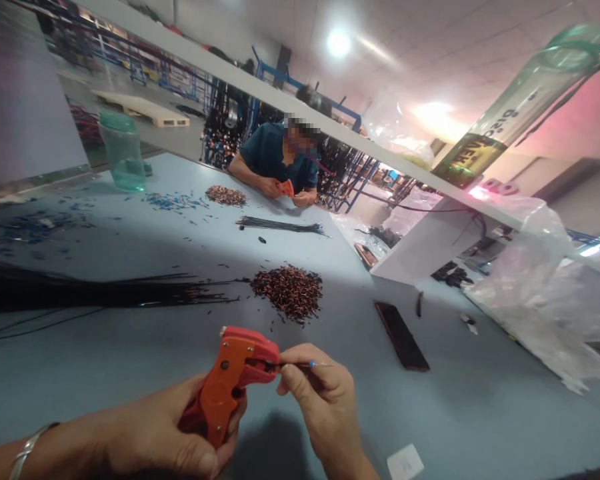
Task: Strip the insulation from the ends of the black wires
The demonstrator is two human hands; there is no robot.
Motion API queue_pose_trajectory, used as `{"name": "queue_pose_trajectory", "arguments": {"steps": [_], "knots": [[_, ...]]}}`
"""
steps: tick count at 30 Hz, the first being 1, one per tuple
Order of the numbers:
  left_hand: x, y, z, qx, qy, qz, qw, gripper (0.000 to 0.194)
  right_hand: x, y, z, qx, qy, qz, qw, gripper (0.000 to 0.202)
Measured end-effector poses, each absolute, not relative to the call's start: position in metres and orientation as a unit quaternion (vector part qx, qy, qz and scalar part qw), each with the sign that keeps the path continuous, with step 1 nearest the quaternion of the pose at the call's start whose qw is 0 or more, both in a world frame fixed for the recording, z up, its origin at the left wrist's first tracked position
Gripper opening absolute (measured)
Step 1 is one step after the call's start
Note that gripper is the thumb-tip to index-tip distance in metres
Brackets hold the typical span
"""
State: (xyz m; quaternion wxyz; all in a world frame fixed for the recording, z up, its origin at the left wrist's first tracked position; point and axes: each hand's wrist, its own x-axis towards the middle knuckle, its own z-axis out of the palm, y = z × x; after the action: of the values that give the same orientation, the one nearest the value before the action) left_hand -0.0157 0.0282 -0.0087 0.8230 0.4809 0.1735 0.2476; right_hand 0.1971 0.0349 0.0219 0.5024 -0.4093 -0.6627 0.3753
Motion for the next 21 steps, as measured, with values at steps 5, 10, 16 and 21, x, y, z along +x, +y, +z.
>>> {"name": "queue_pose_trajectory", "arguments": {"steps": [5,10,16,21], "knots": [[-0.0160,0.0271,-0.0071,0.479,0.178,0.247,0.823,0.032,0.1991,0.0329,0.0221,-0.418,-0.673,0.337,0.509,0.011],[-0.0149,0.0280,-0.0046,0.469,0.188,0.236,0.830,0.030,0.2015,0.0315,0.0213,-0.412,-0.690,0.317,0.504,0.011],[-0.0155,0.0280,-0.0034,0.485,0.193,0.243,0.818,0.025,0.2010,0.0297,0.0238,-0.416,-0.708,0.286,0.494,0.011],[-0.0147,0.0269,-0.0005,0.488,0.203,0.245,0.813,0.022,0.1989,0.0295,0.0263,-0.425,-0.716,0.263,0.487,0.012]]}}
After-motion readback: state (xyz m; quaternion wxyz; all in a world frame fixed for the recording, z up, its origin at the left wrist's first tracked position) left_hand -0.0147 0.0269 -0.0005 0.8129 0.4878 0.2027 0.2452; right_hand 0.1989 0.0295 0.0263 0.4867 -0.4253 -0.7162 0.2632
